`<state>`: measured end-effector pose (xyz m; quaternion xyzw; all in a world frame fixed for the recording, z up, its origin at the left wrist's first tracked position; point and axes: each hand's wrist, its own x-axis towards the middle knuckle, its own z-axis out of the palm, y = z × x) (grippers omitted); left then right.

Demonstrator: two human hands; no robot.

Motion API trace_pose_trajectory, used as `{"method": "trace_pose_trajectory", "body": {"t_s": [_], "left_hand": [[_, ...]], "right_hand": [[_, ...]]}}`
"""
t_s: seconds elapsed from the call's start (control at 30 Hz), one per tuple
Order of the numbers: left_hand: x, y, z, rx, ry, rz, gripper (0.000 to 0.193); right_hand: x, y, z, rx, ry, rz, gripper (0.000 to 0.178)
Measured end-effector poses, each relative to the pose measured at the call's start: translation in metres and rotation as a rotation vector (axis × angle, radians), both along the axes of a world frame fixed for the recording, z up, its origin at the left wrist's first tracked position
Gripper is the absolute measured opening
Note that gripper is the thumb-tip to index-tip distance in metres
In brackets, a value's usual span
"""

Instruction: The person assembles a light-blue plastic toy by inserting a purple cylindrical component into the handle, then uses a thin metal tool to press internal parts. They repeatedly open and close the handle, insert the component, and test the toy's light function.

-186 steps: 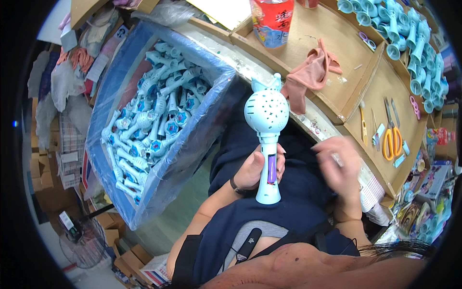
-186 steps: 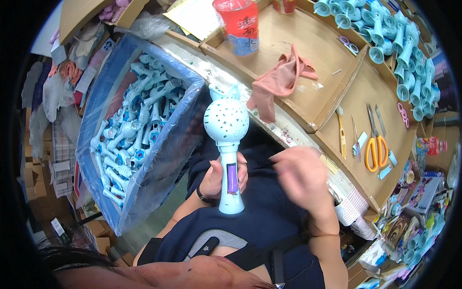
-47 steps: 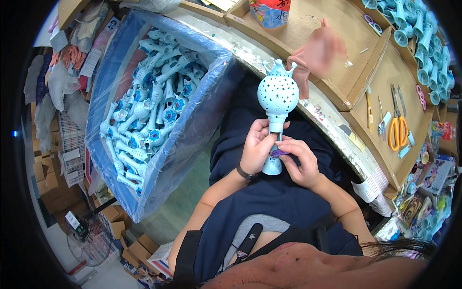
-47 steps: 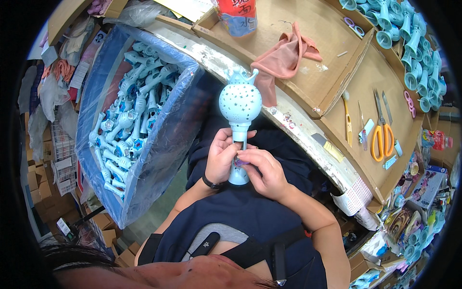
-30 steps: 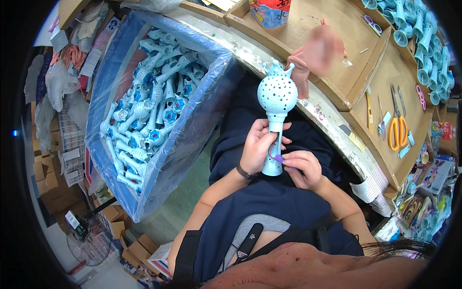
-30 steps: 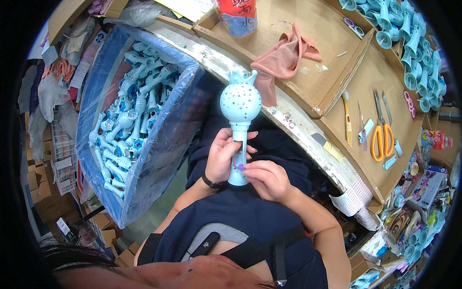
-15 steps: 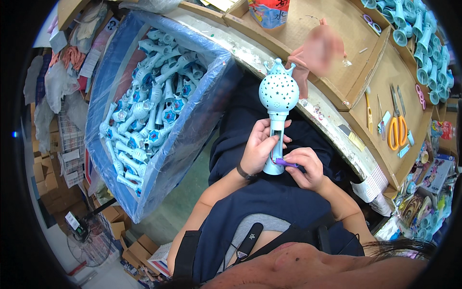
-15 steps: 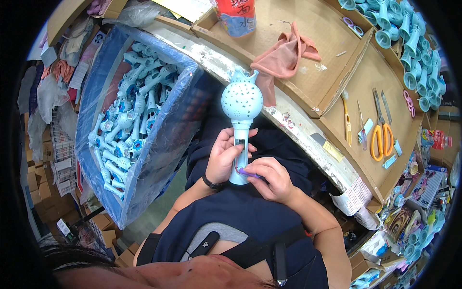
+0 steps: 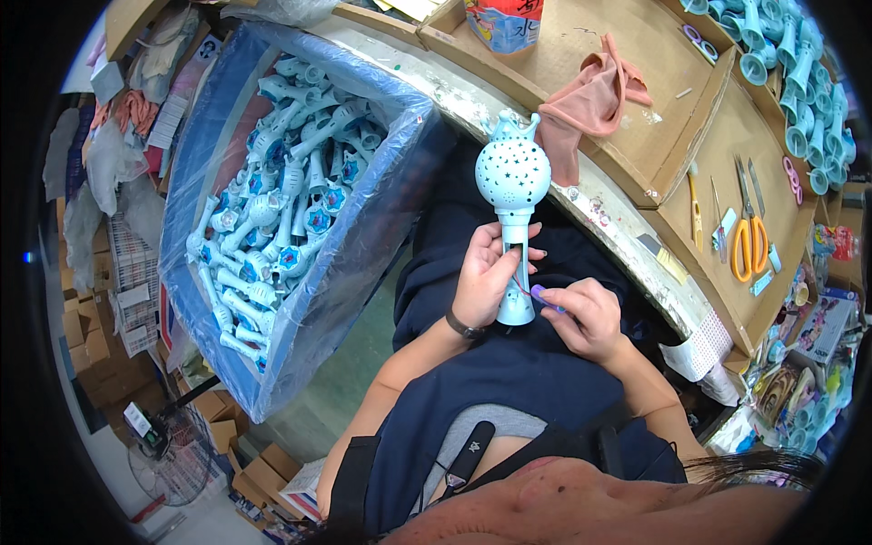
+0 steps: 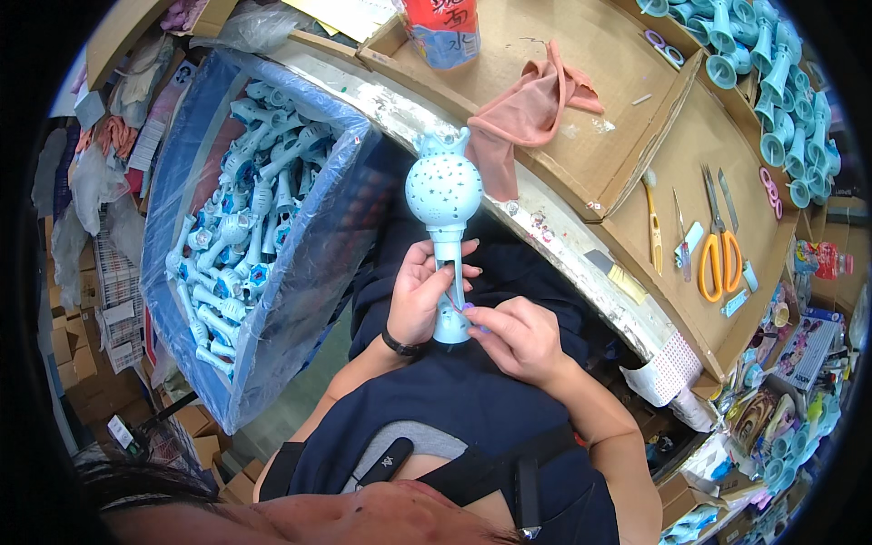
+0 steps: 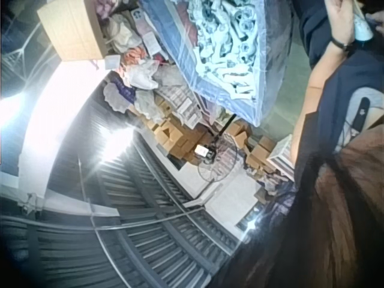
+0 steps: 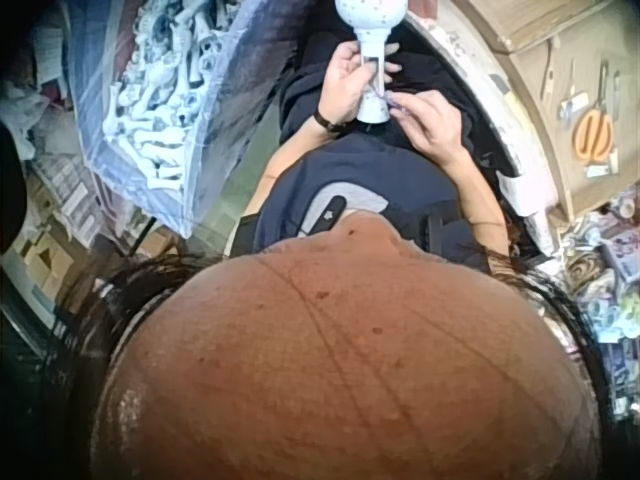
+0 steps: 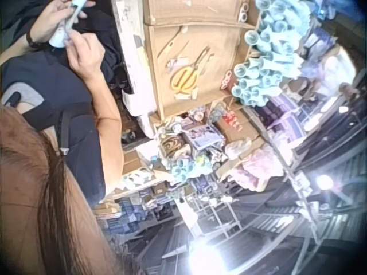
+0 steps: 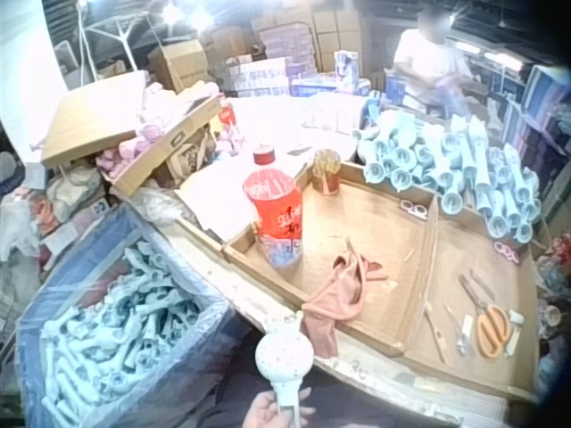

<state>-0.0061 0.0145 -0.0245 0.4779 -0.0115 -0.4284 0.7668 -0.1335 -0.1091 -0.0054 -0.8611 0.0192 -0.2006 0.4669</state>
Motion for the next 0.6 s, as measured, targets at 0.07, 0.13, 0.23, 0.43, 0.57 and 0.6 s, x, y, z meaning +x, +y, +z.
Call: {"method": "trace_pose_trajectory", "body": {"t_s": [0.07,0.13,0.23,0.43,0.57,0.6], "left_hand": [[-0.001,0.0,-0.001,0.005,-0.023,0.014,0.034],[-0.002,0.0,-0.001,-0.006,-0.03,0.03,0.034],[0.001,0.002,-0.001,0.003,-0.018,0.044,0.031],[0.001,0.001,-0.004,0.02,-0.002,0.058,0.025],[0.001,0.002,-0.006,0.001,0.008,0.053,0.025],[0.002,0.002,-0.007,-0.004,0.011,0.052,0.026]], "right_hand": [[-0.001,0.004,0.002,0.394,0.141,-0.023,0.021],[-0.002,0.007,0.003,0.693,0.231,-0.033,0.017],[-0.005,0.004,0.006,0.868,0.266,-0.006,0.016],[-0.007,0.003,0.012,0.507,0.281,-0.059,0.014],[-0.007,0.004,0.01,0.331,0.14,-0.155,0.022],[-0.006,0.003,0.008,0.213,0.092,-0.186,0.024]]}}
